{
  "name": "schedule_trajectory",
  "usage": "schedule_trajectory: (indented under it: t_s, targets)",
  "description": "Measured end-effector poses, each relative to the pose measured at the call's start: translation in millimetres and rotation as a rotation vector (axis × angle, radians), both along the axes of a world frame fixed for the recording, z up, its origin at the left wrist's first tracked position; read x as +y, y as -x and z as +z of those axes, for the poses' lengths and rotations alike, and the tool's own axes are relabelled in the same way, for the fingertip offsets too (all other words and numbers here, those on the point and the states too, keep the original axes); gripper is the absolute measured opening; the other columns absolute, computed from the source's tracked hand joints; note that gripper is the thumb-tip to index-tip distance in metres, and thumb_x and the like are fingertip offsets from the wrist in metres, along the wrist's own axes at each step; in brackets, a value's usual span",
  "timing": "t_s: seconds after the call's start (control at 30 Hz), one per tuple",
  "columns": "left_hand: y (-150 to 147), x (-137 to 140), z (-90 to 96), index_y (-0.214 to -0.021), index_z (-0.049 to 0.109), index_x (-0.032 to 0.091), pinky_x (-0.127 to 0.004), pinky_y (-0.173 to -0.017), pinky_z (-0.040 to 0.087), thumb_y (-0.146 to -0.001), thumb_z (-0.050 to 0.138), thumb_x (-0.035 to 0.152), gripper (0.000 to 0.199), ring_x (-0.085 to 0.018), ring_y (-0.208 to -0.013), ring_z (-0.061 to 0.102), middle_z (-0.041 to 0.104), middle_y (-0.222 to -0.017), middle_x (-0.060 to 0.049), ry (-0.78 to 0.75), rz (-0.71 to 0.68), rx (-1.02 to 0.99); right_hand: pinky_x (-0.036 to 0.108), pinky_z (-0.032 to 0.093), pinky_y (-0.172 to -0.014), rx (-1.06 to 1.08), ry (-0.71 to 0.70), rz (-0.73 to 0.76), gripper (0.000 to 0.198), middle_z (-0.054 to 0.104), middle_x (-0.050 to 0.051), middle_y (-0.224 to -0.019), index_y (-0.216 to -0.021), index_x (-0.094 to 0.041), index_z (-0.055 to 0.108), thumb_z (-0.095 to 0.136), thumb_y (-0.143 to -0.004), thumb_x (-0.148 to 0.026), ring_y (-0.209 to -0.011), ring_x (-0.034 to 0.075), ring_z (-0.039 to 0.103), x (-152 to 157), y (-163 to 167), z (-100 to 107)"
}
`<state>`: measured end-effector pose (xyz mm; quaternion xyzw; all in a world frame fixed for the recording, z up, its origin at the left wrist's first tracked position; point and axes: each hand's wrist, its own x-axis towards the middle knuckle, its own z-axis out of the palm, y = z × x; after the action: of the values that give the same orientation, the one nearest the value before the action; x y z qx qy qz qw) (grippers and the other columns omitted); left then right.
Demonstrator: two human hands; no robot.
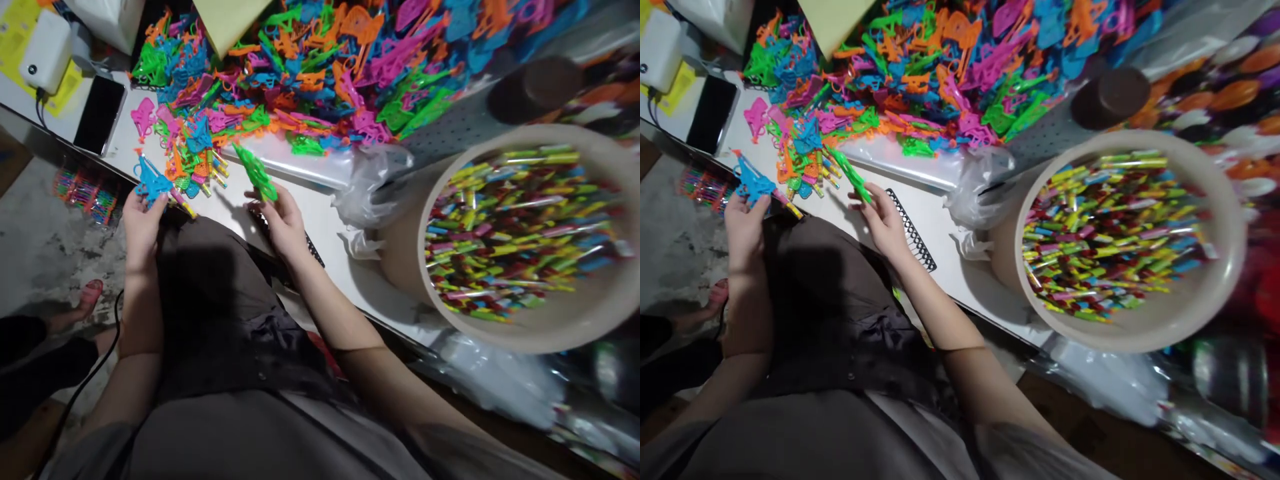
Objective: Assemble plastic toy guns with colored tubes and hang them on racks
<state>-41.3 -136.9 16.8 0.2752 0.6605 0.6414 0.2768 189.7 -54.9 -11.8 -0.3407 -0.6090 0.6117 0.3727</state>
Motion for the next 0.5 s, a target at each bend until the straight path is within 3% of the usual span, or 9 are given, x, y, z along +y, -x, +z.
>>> schedule_trajectory:
  t_s: [0.13, 0.23, 0.33, 0.5]
  targets:
    - [12, 29, -20.2, -0.087, 0.058, 0.015, -0.026, -0.088, 0.044, -0.079, 0.061, 0.013, 0.009, -0.008, -0.079, 0.057, 0.063, -0.083, 0.002, 0.072, 0.196, -0.080, 0.045, 0.031, -0.113, -0.224, -0.435, 0.035, 0.045, 0.042, 0.002, -0.144, -0.139, -0.031, 0.033, 0.026, -0.096, -0.044, -0.137, 0.021, 0.034, 41, 67, -12]
    - [5, 41, -30.0, -0.091, 0.052, 0.019, -0.029, -0.088, 0.047, -0.082, 0.056, 0.019, 0.009, -0.010, -0.084, 0.060, 0.062, -0.089, 0.000, 0.069, 0.206, -0.258, 0.053, 0.019, -0.115, -0.379, -0.643, 0.182, 0.047, 0.034, 0.000, -0.149, -0.142, -0.030, 0.028, 0.026, -0.096, -0.033, -0.143, 0.024, 0.021, 60, 109, -22]
    - [-4, 42, -29.4, -0.091, 0.050, 0.022, -0.032, -0.092, 0.048, -0.081, 0.057, 0.021, 0.013, -0.013, -0.098, 0.060, 0.063, -0.101, -0.002, 0.026, 0.193, -0.482, 0.057, 0.018, -0.114, -0.433, -0.686, 0.300, 0.047, 0.035, 0.000, -0.149, -0.141, -0.029, 0.031, 0.029, -0.094, -0.026, -0.144, 0.025, 0.018, 65, 128, -29]
    - [-13, 34, -18.9, -0.100, 0.054, 0.024, -0.036, -0.097, 0.048, -0.079, 0.060, 0.024, 0.022, -0.018, -0.110, 0.058, 0.063, -0.110, -0.004, 0.038, 0.222, -0.672, 0.052, 0.023, -0.115, -0.359, -0.631, 0.316, 0.044, 0.047, 0.000, -0.141, -0.134, -0.028, 0.043, 0.030, -0.092, -0.023, -0.141, 0.022, 0.027, 59, 113, -30]
